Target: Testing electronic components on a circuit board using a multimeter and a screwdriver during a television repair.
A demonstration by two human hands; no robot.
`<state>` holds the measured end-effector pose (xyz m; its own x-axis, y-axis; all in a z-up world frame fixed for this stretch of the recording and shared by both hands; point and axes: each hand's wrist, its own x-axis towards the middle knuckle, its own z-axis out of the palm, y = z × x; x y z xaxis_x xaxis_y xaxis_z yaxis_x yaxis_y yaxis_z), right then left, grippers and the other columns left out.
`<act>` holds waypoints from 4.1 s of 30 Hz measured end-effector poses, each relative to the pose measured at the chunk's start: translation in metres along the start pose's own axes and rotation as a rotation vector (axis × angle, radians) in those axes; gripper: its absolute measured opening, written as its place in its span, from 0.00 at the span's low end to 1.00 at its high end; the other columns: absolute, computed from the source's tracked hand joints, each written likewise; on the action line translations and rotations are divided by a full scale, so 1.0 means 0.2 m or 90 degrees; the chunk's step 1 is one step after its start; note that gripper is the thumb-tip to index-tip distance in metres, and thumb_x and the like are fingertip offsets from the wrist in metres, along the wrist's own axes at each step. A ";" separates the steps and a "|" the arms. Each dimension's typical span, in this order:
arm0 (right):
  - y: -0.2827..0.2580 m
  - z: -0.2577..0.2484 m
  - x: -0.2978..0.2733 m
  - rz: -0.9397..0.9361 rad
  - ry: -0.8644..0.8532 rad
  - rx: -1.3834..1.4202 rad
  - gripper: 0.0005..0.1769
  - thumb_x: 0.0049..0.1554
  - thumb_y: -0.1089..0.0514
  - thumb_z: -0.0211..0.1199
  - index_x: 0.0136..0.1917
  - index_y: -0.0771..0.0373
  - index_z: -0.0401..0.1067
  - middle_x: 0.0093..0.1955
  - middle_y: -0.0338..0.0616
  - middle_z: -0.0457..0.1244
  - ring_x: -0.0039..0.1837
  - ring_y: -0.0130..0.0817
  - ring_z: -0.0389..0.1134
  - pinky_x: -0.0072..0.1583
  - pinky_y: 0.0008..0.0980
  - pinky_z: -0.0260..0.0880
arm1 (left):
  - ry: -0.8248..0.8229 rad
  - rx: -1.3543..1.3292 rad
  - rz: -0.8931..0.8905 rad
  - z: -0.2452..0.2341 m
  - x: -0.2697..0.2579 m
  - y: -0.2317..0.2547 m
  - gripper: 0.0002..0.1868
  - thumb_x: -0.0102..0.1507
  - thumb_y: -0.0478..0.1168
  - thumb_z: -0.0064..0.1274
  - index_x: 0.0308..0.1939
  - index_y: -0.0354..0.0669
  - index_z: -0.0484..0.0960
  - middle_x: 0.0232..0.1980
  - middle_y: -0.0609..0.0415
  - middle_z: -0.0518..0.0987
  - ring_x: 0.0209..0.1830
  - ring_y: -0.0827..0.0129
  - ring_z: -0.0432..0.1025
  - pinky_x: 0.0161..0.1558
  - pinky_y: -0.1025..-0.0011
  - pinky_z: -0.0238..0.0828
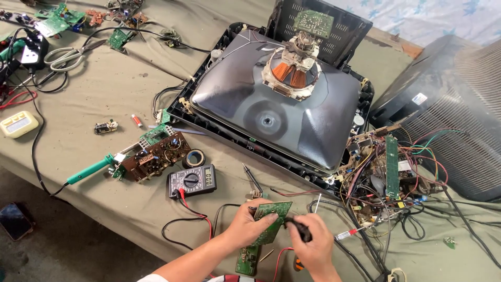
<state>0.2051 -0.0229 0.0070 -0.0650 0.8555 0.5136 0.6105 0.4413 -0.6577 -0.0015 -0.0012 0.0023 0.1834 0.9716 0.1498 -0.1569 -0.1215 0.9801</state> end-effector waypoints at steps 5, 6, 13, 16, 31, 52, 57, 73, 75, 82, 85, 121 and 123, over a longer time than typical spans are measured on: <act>-0.05 0.03 0.00 -0.077 -0.035 -0.018 0.09 0.51 0.54 0.72 0.45 0.56 0.76 0.42 0.40 0.68 0.41 0.34 0.70 0.47 0.30 0.72 | -0.004 -0.008 0.022 0.03 0.00 -0.01 0.09 0.64 0.42 0.60 0.43 0.42 0.86 0.41 0.57 0.82 0.41 0.72 0.76 0.46 0.72 0.72; -0.06 0.02 0.04 -0.076 -0.054 -0.004 0.09 0.53 0.55 0.71 0.43 0.61 0.76 0.40 0.43 0.68 0.41 0.36 0.69 0.46 0.32 0.72 | -0.004 0.004 0.035 0.03 0.00 0.01 0.08 0.64 0.41 0.59 0.43 0.42 0.86 0.41 0.57 0.82 0.41 0.72 0.75 0.46 0.72 0.71; -0.03 0.04 -0.03 -0.065 -0.021 0.004 0.09 0.50 0.56 0.73 0.45 0.56 0.77 0.38 0.39 0.67 0.38 0.32 0.67 0.43 0.29 0.70 | 0.002 -0.032 -0.028 0.03 -0.01 -0.04 0.11 0.64 0.43 0.60 0.46 0.41 0.86 0.43 0.57 0.83 0.43 0.72 0.76 0.47 0.72 0.72; -0.02 0.03 -0.03 -0.098 -0.068 -0.060 0.09 0.53 0.51 0.71 0.47 0.53 0.77 0.46 0.38 0.71 0.46 0.35 0.73 0.49 0.32 0.74 | -0.002 0.033 0.047 0.04 -0.02 -0.01 0.08 0.64 0.41 0.60 0.45 0.46 0.87 0.41 0.58 0.82 0.40 0.72 0.74 0.48 0.73 0.70; -0.02 0.01 0.01 0.039 -0.016 0.032 0.07 0.51 0.57 0.72 0.43 0.57 0.78 0.37 0.37 0.67 0.39 0.29 0.67 0.43 0.27 0.69 | 0.011 0.008 -0.017 0.02 0.00 -0.03 0.11 0.65 0.45 0.59 0.43 0.42 0.86 0.41 0.57 0.82 0.41 0.71 0.75 0.45 0.71 0.72; 0.01 0.02 0.04 0.027 0.021 0.069 0.09 0.50 0.59 0.72 0.45 0.60 0.78 0.39 0.40 0.67 0.41 0.31 0.68 0.44 0.28 0.69 | 0.018 0.003 -0.039 0.02 0.04 -0.05 0.12 0.63 0.44 0.60 0.44 0.41 0.88 0.43 0.56 0.85 0.43 0.70 0.78 0.47 0.71 0.74; -0.01 0.05 0.04 -0.027 -0.054 0.041 0.08 0.53 0.55 0.72 0.43 0.60 0.77 0.40 0.43 0.69 0.41 0.37 0.71 0.46 0.32 0.72 | -0.003 0.003 -0.014 0.05 0.05 -0.03 0.11 0.63 0.41 0.59 0.47 0.41 0.88 0.44 0.55 0.86 0.43 0.70 0.78 0.48 0.71 0.74; 0.05 0.02 0.04 0.098 0.023 0.079 0.07 0.50 0.60 0.73 0.43 0.60 0.77 0.38 0.39 0.66 0.37 0.29 0.67 0.39 0.27 0.68 | 0.028 -0.007 -0.135 0.02 0.07 -0.07 0.11 0.62 0.41 0.60 0.46 0.42 0.89 0.44 0.55 0.85 0.44 0.70 0.78 0.49 0.71 0.75; 0.03 0.05 0.01 -0.027 0.003 0.074 0.10 0.49 0.57 0.74 0.44 0.57 0.77 0.37 0.41 0.68 0.37 0.32 0.69 0.40 0.30 0.71 | 0.031 -0.024 -0.087 0.03 0.07 -0.11 0.10 0.62 0.40 0.61 0.44 0.39 0.87 0.41 0.55 0.84 0.41 0.72 0.77 0.46 0.73 0.74; 0.08 0.02 0.06 0.146 0.017 0.096 0.07 0.50 0.59 0.73 0.43 0.60 0.78 0.40 0.40 0.68 0.41 0.32 0.69 0.44 0.30 0.69 | 0.030 -0.058 -0.118 0.02 0.07 -0.03 0.09 0.63 0.39 0.59 0.44 0.38 0.87 0.39 0.55 0.83 0.38 0.71 0.76 0.41 0.71 0.75; 0.04 0.05 0.03 0.012 -0.048 0.088 0.05 0.52 0.54 0.68 0.40 0.56 0.78 0.35 0.36 0.66 0.36 0.25 0.65 0.39 0.23 0.69 | 0.026 -0.046 -0.079 0.03 0.06 -0.03 0.09 0.63 0.39 0.60 0.44 0.39 0.87 0.39 0.56 0.83 0.39 0.72 0.75 0.43 0.73 0.73; 0.05 -0.04 0.09 0.044 0.059 0.050 0.11 0.50 0.61 0.73 0.47 0.57 0.77 0.42 0.40 0.68 0.43 0.32 0.70 0.46 0.28 0.70 | 0.031 0.015 -0.042 0.05 0.01 0.00 0.09 0.63 0.41 0.60 0.44 0.42 0.89 0.41 0.56 0.84 0.42 0.70 0.77 0.48 0.71 0.73; 0.02 -0.02 0.06 0.005 -0.033 0.067 0.06 0.54 0.54 0.68 0.44 0.56 0.77 0.36 0.36 0.65 0.36 0.26 0.65 0.39 0.24 0.67 | 0.027 0.005 -0.019 0.05 0.00 -0.06 0.08 0.62 0.40 0.61 0.42 0.41 0.89 0.38 0.59 0.83 0.38 0.73 0.75 0.45 0.73 0.71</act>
<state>0.2099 -0.0129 0.0128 -0.1028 0.8707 0.4809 0.5249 0.4581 -0.7174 0.0107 -0.0010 -0.0074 0.1466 0.9825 0.1149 -0.1444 -0.0937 0.9851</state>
